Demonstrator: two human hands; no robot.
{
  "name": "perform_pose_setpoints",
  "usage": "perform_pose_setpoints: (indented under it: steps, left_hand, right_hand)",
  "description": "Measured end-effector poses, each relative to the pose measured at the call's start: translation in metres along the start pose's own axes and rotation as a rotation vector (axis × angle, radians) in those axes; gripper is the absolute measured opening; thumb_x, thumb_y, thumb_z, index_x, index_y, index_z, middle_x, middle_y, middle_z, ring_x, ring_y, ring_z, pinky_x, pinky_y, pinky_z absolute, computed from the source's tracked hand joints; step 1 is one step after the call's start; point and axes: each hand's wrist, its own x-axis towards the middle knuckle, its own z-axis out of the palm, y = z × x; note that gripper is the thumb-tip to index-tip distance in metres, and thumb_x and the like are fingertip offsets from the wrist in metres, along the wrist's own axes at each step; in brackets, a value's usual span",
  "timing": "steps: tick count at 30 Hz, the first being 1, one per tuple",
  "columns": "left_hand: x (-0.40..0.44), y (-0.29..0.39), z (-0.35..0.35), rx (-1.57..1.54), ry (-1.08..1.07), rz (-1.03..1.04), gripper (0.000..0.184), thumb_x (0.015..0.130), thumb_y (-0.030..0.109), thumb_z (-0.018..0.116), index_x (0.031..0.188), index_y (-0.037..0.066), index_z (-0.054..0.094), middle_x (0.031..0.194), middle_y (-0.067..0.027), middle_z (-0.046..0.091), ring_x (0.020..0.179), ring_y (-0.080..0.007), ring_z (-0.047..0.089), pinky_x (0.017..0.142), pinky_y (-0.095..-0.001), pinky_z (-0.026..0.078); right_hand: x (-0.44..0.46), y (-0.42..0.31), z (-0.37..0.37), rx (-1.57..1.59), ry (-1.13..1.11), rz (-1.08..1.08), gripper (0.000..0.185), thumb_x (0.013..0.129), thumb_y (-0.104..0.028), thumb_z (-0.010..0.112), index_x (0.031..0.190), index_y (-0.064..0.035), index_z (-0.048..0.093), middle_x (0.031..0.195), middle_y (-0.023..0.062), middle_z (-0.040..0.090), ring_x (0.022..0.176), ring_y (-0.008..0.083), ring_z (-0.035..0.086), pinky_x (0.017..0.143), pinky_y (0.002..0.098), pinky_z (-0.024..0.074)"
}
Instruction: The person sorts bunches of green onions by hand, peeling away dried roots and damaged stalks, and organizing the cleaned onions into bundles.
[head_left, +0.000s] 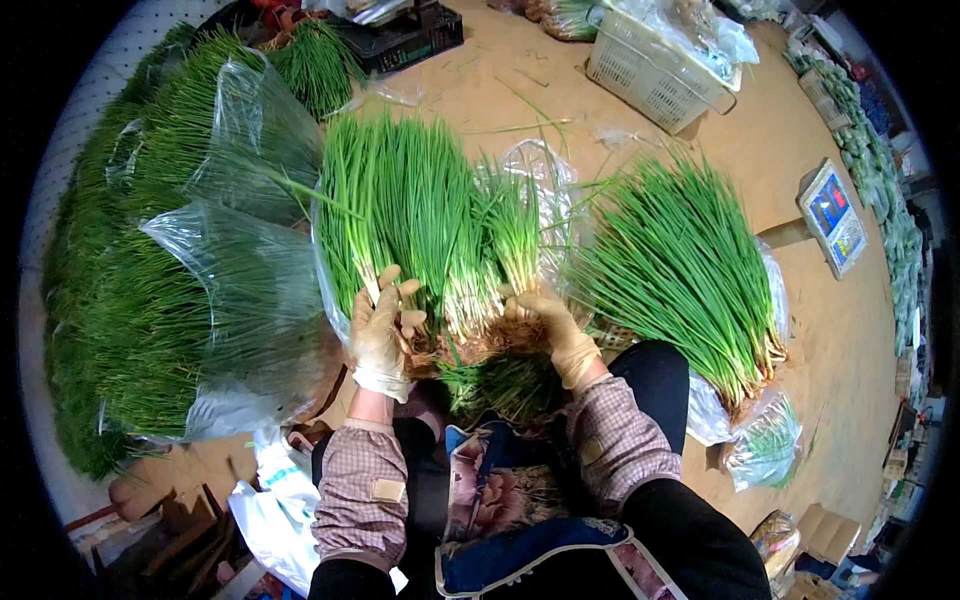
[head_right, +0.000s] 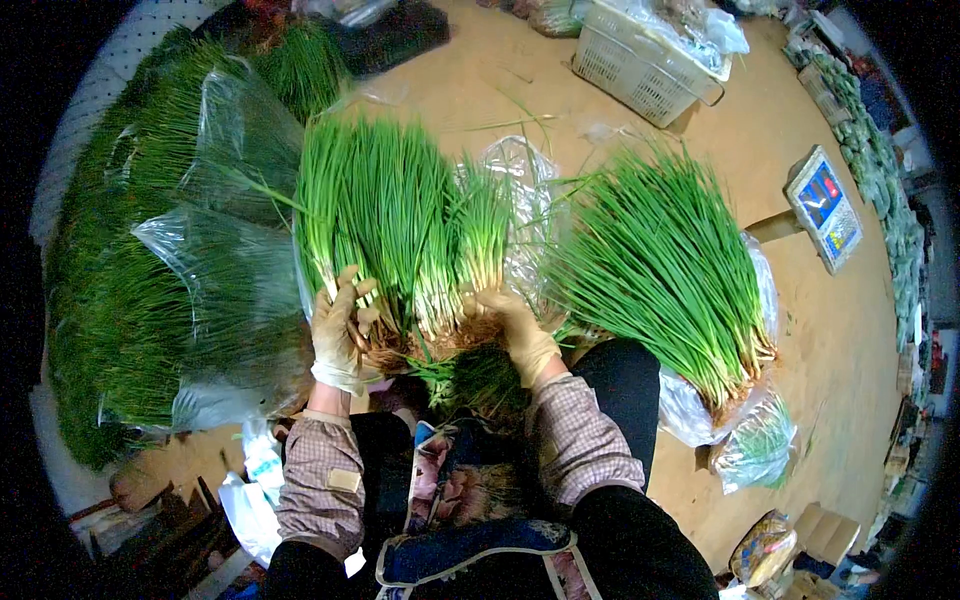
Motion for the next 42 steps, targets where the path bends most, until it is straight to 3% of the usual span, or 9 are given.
perform_pose_setpoints:
  steps: [13,16,19,23,25,30,32,36,42]
  left_hand:
    - [-0.076,-0.04,0.011,-0.098,0.026,-0.097,0.025,0.089,0.019,0.052,0.103,-0.002,0.053,0.084,-0.0128,0.065,0.046,-0.0089,0.056,0.033,-0.0154,0.039]
    - [-0.094,-0.053,0.014,-0.153,-0.079,-0.122,0.033,0.086,0.029,0.057,0.105,0.002,0.054,0.101,-0.0112,0.061,0.062,-0.0085,0.06,0.035,-0.0162,0.04]
    - [-0.121,-0.035,0.023,-0.239,-0.199,-0.309,0.048,0.079,0.038,0.064,0.112,0.006,0.051,0.095,-0.0046,0.057,0.087,-0.0155,0.057,0.071,-0.0286,0.049]
    - [-0.128,-0.038,0.024,-0.244,-0.202,-0.387,0.043,0.079,0.031,0.066,0.112,0.007,0.051,0.089,-0.0014,0.057,0.079,-0.0133,0.058,0.067,-0.0246,0.048]
    - [-0.113,-0.077,0.001,-0.191,-0.187,-0.411,0.041,0.079,0.027,0.066,0.11,0.004,0.053,0.088,-0.0004,0.058,0.078,-0.0127,0.058,0.07,-0.0241,0.048]
    - [-0.126,-0.068,0.005,-0.2,-0.244,-0.294,0.041,0.085,0.027,0.058,0.116,0.001,0.05,0.103,-0.008,0.059,0.09,-0.0144,0.058,0.076,-0.0268,0.048]
    - [-0.132,-0.062,0.01,-0.253,-0.261,-0.225,0.042,0.086,0.026,0.057,0.119,0.002,0.048,0.106,-0.009,0.059,0.09,-0.0145,0.058,0.076,-0.0263,0.048]
    - [-0.133,-0.059,0.011,-0.115,-0.281,-0.232,0.055,0.078,0.02,0.061,0.125,0.001,0.039,0.11,-0.0139,0.057,0.093,-0.0223,0.059,0.081,-0.0319,0.047]
    - [-0.135,-0.066,0.008,-0.19,-0.279,-0.306,0.058,0.074,0.013,0.061,0.125,-0.001,0.037,0.112,-0.0196,0.056,0.096,-0.0278,0.058,0.088,-0.0363,0.044]
  right_hand:
    - [-0.064,-0.004,0.042,-0.48,-0.106,-0.099,0.033,0.082,-0.012,0.055,0.113,-0.0005,0.053,0.086,0.004,0.061,0.079,0.0123,0.056,0.073,0.0246,0.044]
    - [-0.074,0.002,0.051,-0.534,-0.16,-0.042,0.031,0.081,-0.016,0.057,0.109,-0.0012,0.053,0.089,0.0045,0.062,0.082,0.0129,0.057,0.076,0.0254,0.0446]
    - [-0.083,0.012,0.056,-0.612,-0.262,0.173,0.04,0.08,-0.03,0.06,0.108,-0.002,0.053,0.097,0.004,0.06,0.082,0.013,0.055,0.075,0.0254,0.0437]
    - [-0.071,0.053,0.031,-2.134,-0.465,-0.65,0.036,0.083,-0.034,0.053,0.101,-0.0023,0.057,0.094,0.0147,0.058,0.082,0.029,0.056,0.075,0.0336,0.0442]
    - [-0.071,0.052,0.045,-2.119,-0.064,-0.605,0.036,0.088,-0.036,0.044,0.095,-0.0038,0.058,0.09,0.0185,0.057,0.079,0.0343,0.056,0.072,0.04,0.0442]
    - [-0.087,0.031,0.045,-1.886,-0.175,-0.728,0.034,0.089,-0.034,0.044,0.093,-0.0044,0.061,0.09,0.0188,0.059,0.086,0.0325,0.057,0.073,0.0392,0.0448]
    - [-0.084,0.021,0.054,-1.348,0.125,-0.322,0.028,0.085,-0.03,0.052,0.093,-0.0047,0.061,0.093,0.018,0.06,0.092,0.033,0.055,0.078,0.0388,0.0436]
    - [-0.066,0.024,0.061,-1.308,0.136,-0.64,0.032,0.078,-0.029,0.061,0.092,-0.0004,0.06,0.094,0.0175,0.06,0.09,0.0333,0.056,0.08,0.0394,0.043]
    - [-0.053,0.035,0.063,-0.613,0.181,0.043,0.026,0.08,-0.011,0.061,0.102,0.0012,0.057,0.096,0.0091,0.056,0.087,0.0169,0.054,0.082,0.0298,0.0429]
